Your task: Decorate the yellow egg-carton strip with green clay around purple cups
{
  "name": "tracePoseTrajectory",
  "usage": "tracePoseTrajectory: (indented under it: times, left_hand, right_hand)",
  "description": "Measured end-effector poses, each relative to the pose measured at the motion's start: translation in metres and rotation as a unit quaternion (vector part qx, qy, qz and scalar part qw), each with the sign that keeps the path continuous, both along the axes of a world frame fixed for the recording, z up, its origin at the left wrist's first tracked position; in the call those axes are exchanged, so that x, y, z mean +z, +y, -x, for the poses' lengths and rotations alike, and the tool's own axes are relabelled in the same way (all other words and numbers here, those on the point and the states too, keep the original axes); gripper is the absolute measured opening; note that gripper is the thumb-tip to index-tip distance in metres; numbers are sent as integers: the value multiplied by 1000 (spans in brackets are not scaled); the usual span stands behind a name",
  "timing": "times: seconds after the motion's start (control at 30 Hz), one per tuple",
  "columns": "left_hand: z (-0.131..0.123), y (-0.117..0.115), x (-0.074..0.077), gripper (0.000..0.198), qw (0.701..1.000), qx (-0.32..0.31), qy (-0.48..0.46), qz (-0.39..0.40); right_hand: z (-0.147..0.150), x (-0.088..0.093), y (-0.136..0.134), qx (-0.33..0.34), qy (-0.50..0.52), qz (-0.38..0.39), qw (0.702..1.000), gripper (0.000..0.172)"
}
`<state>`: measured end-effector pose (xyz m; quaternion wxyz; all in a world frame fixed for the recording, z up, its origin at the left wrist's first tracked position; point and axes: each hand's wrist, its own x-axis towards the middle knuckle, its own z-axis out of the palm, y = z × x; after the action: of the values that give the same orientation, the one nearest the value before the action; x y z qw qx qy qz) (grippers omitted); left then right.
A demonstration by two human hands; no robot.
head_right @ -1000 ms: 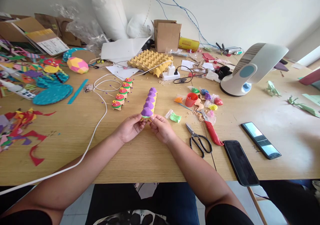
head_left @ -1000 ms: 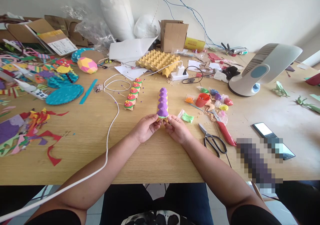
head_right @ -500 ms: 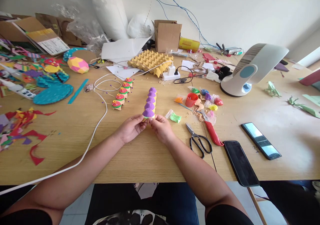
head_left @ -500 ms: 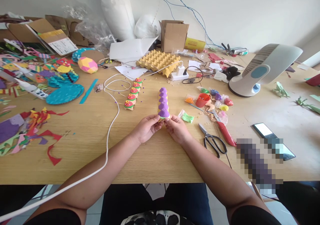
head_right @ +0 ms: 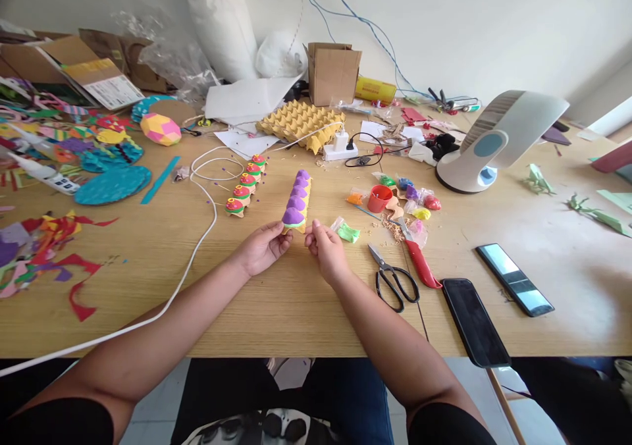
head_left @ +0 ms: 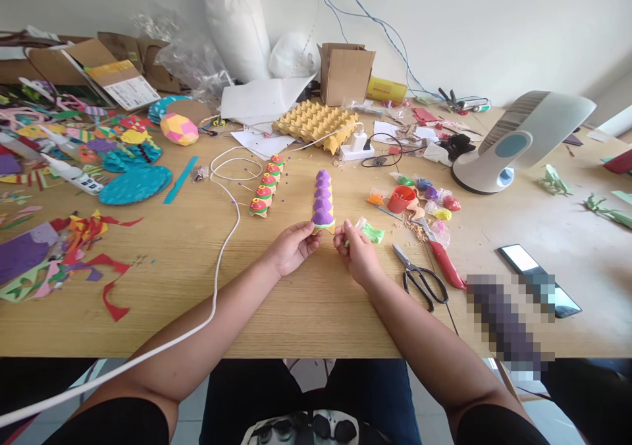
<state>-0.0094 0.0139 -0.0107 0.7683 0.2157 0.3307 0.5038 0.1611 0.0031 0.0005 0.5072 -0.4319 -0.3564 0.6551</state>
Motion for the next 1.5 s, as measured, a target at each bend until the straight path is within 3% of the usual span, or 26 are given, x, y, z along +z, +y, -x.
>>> tracePoseTrajectory:
  times: [0.1,0.17,0.2,0.23,0.3,0.37,0.4,0.47,0.57,0.67,0.77,0.97,1.1,1.23,1.3,1.4,1.43,1.5]
  left_hand:
    - [1,1,-1,10,1000,1,-13,8]
    - [1,1,-1,10,1000,2,-20,10]
    - [1,1,0,11,1000,1,-24,10]
    - [2,1,0,11,1000,1,-28,10]
    - [1,1,1,11,999,2,-35,9]
    - [1,0,2,11,999,2,-38,9]
    - [1,0,3,11,999,3,-38,10]
    - [1,1,3,12,999,6,-35,12]
    - [0,1,4,13,999,11,-31,12]
    - [0,1,4,14,999,11,-29,10]
    - [1,1,3,14,999,13,-29,7]
    - [1,1,2,15,1000,3,-30,3]
    - [2,2,1,16,999,2,-32,-2]
    - [1,1,2,16,999,4,-42,-2]
    - [1,0,3,15,999,5,-46,7]
    - [0,0,4,14,999,4,-53,13]
    - [0,0,4,14,999,5,-53,13]
    - [0,0,5,13,999,7,-48,12]
  right_hand:
    - [-13,10,5,-57,-55,-21,997,39]
    - [-30,23,11,-77,-169,-69,980,32]
    - [-41,30,15,-79,-257,-105,957,28]
    - [-52,37,19,-73,-356,-139,921,25]
    - [-74,48,30,-80,-555,-166,812,23]
    - [-91,51,42,-82,-703,-145,691,22]
    - [-96,50,49,-71,-747,-130,648,24]
    - [-102,41,62,-24,-791,-123,599,24]
    - [-102,24,81,15,-817,-115,565,25]
    - [-99,13,96,23,-809,-85,581,20]
    - [-96,13,106,40,-795,-87,599,26]
    - [-91,20,114,57,-793,-100,598,32]
    - [-87,29,104,57,-798,-108,590,24]
    - [-86,51,73,19,-791,-166,589,16]
    - [-83,62,54,0,-726,-198,658,12]
    - [-71,63,33,-12,-513,-211,832,13]
    - [-65,58,29,-8,-446,-203,872,16]
    - [-51,43,25,-9,-378,-174,909,19]
